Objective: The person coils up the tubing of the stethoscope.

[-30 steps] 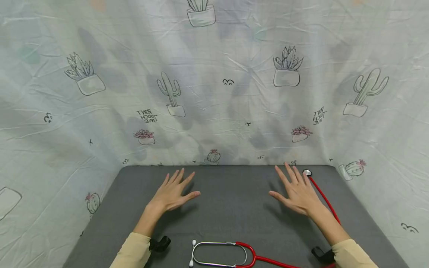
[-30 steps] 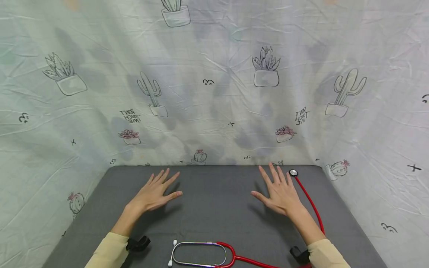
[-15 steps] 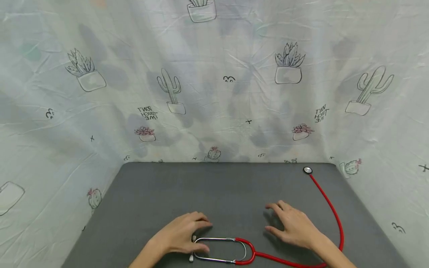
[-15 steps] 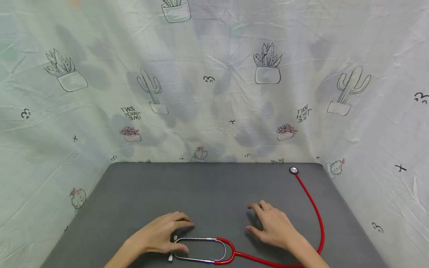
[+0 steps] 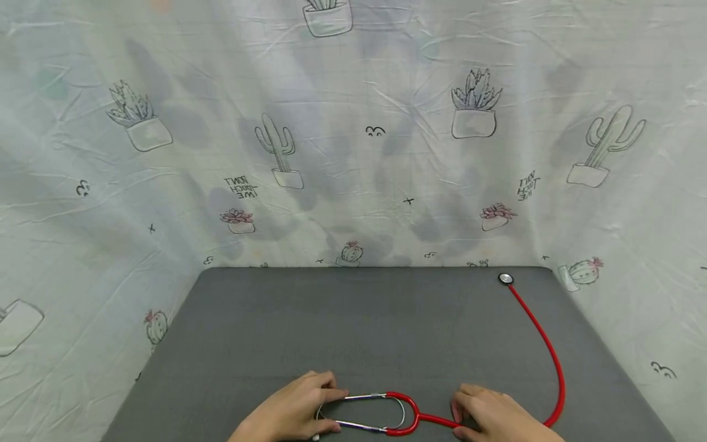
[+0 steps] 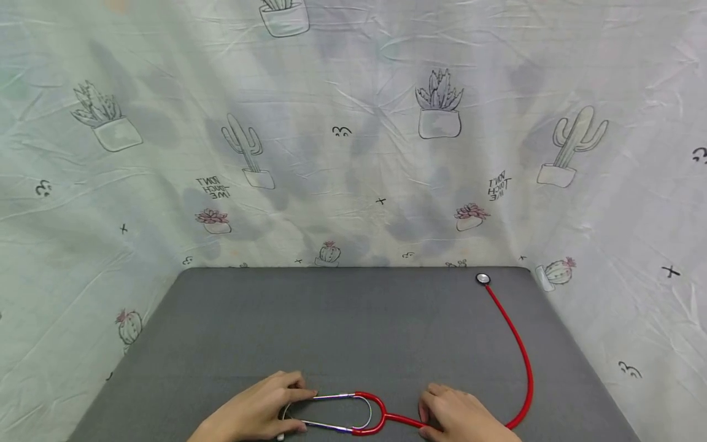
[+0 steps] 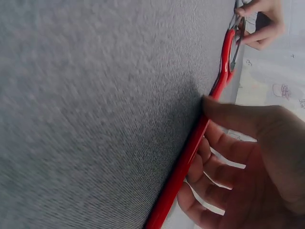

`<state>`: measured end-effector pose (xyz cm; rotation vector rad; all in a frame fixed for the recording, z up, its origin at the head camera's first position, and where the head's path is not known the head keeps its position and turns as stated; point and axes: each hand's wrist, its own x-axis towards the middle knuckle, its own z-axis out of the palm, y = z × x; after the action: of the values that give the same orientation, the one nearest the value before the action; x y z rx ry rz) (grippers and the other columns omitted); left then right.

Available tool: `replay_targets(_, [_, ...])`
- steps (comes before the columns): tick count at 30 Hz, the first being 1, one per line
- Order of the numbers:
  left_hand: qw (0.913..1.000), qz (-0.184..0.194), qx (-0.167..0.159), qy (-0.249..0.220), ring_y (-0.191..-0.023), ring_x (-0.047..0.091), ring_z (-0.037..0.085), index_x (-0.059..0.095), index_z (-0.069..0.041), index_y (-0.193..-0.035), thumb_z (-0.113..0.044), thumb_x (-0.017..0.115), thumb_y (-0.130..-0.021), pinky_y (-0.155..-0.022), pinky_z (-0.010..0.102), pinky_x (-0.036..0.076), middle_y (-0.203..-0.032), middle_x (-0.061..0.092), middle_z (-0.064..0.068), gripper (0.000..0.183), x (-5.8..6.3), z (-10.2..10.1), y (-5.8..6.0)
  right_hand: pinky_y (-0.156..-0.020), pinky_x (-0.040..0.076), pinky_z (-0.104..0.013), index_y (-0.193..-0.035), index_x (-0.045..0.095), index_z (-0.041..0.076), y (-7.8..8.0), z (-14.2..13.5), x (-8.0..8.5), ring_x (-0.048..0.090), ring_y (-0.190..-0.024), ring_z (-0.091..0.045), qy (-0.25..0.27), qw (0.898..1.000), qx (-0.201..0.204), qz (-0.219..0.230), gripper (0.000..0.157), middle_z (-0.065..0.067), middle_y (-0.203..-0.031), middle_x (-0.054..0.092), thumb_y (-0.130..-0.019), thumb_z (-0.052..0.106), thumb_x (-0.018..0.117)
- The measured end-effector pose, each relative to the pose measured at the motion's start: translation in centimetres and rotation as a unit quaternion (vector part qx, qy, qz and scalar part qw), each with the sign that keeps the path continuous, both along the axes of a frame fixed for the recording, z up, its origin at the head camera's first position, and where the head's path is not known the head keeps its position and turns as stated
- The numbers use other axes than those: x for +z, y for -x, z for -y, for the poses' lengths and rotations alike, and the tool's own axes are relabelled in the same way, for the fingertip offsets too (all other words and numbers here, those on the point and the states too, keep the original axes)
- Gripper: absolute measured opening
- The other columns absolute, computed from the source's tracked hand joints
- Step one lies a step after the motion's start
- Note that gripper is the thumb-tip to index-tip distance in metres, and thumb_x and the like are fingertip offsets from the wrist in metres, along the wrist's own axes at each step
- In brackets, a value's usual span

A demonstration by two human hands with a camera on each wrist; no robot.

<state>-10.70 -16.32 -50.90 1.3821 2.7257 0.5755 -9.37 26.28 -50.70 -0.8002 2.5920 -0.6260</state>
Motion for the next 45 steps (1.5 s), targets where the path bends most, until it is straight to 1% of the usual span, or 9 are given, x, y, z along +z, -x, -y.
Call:
replay_targets(9, [0.9944, 0.017, -0.052, -0.091, -0.083, 0.055, -0.007, 0.081, -0.01, -0.127, -0.03, 0.078, -0.102, -0.077, -0.003, 0.04, -0.102, 0.07, -0.006, 0.032, -0.5, -0.3, -0.8, -0.057, 0.042, -0.018, -0.106, 0.055, 0.023, -1.1, -0.8, 1.2, 0.042, -0.064, 0.008, 0.047, 0.998, 0.023, 0.024, 0.012, 0.023, -0.077, 0.047, -0.111, 0.027, 0.065])
replay_targets(14, [0.9856, 0.041, -0.051, -0.156, -0.085, 0.061, -0.004, 0.081, -0.003, -0.125, -0.022, 0.081, -0.099, -0.075, 0.004, 0.049, -0.103, 0.075, -0.001, 0.032, -0.2, -0.3, -0.6, -0.055, 0.041, -0.014, -0.111, 0.054, 0.021, -1.6, -0.8, 2.9, 0.039, -0.061, 0.011, 0.092, 0.993, 0.059, -0.049, 0.011, 0.024, -0.074, 0.045, -0.11, 0.018, 0.065])
replay_targets(21, [0.9728, 0.105, -0.012, -0.206, -0.08, 0.055, -0.011, 0.08, 0.003, -0.124, -0.016, 0.081, -0.098, -0.06, 0.012, 0.051, -0.1, 0.079, 0.005, 0.032, 1.3, -0.2, 0.4, -0.055, 0.031, -0.007, -0.109, 0.065, 0.024, -2.2, -0.2, 6.1, 0.036, -0.065, 0.013, 0.032, 0.962, 0.076, -0.262, 0.03, 0.025, -0.079, 0.047, -0.092, 0.002, 0.076])
replay_targets(27, [0.9662, 0.074, 0.041, -0.243, -0.075, 0.056, -0.008, 0.082, 0.002, -0.12, -0.013, 0.084, -0.094, -0.057, 0.019, 0.051, -0.095, 0.078, 0.002, 0.03, 2.7, 0.3, 1.0, -0.054, 0.031, -0.007, -0.101, 0.066, 0.025, -2.2, -0.7, 7.8, 0.034, -0.063, 0.013, 0.028, 0.953, 0.043, -0.299, 0.028, 0.027, -0.075, 0.045, -0.093, 0.003, 0.08])
replay_targets(33, [0.9651, 0.017, 0.098, -0.242, -0.073, 0.057, -0.008, 0.082, 0.001, -0.121, -0.008, 0.088, -0.09, -0.056, 0.019, 0.05, -0.092, 0.076, -0.006, 0.033, 4.0, 0.5, 1.3, -0.053, 0.017, -0.006, -0.087, 0.054, 0.028, -2.4, -1.6, 7.8, 0.017, -0.063, 0.01, 0.018, 0.938, 0.031, -0.345, 0.036, 0.026, -0.072, 0.027, -0.091, 0.01, 0.085])
replay_targets(36, [0.9628, -0.008, 0.128, -0.238, -0.073, 0.055, -0.008, 0.084, 0.0, -0.118, -0.005, 0.09, -0.086, -0.055, 0.019, 0.048, -0.092, 0.075, -0.006, 0.033, 4.5, 0.3, 1.3, -0.054, 0.014, -0.006, -0.087, 0.057, 0.026, -2.4, -1.7, 8.1, 0.015, -0.063, 0.01, 0.024, 0.922, 0.046, -0.384, 0.024, 0.024, -0.07, 0.03, -0.108, 0.022, 0.069])
replay_targets(40, [0.9646, -0.004, 0.145, -0.22, -0.071, 0.052, -0.008, 0.083, 0.001, -0.12, -0.005, 0.09, -0.086, -0.055, 0.018, 0.047, -0.094, 0.074, -0.004, 0.035, 5.2, -0.7, 1.4, -0.055, 0.011, -0.006, -0.093, 0.066, 0.022, -2.2, -0.4, 9.3, 0.012, -0.066, 0.007, 0.031, 0.873, 0.099, -0.476, 0.049, 0.017, -0.069, 0.035, -0.121, 0.04, 0.03])
replay_targets(42, [0.9684, -0.005, 0.144, -0.204, -0.07, 0.05, -0.008, 0.081, 0.002, -0.123, -0.005, 0.088, -0.088, -0.055, 0.017, 0.046, -0.093, 0.074, -0.001, 0.036, 5.5, -1.5, 1.5, -0.056, 0.009, -0.009, -0.097, 0.069, 0.02, -2.2, 0.5, 10.1, 0.012, -0.067, 0.004, 0.026, 0.847, 0.125, -0.516, 0.056, 0.013, -0.069, 0.036, -0.122, 0.038, 0.022])
replay_targets(45, [0.9738, -0.005, 0.136, -0.183, -0.067, 0.046, -0.009, 0.08, 0.004, -0.124, -0.006, 0.087, -0.09, -0.054, 0.015, 0.043, -0.094, 0.073, 0.003, 0.035, 5.9, -2.8, 1.5, -0.057, 0.01, -0.011, -0.102, 0.071, 0.016, -2.7, 1.8, 11.5, 0.012, -0.066, -0.001, 0.013, 0.827, 0.165, -0.538, 0.055, 0.01, -0.072, 0.039, -0.121, 0.023, 0.019])
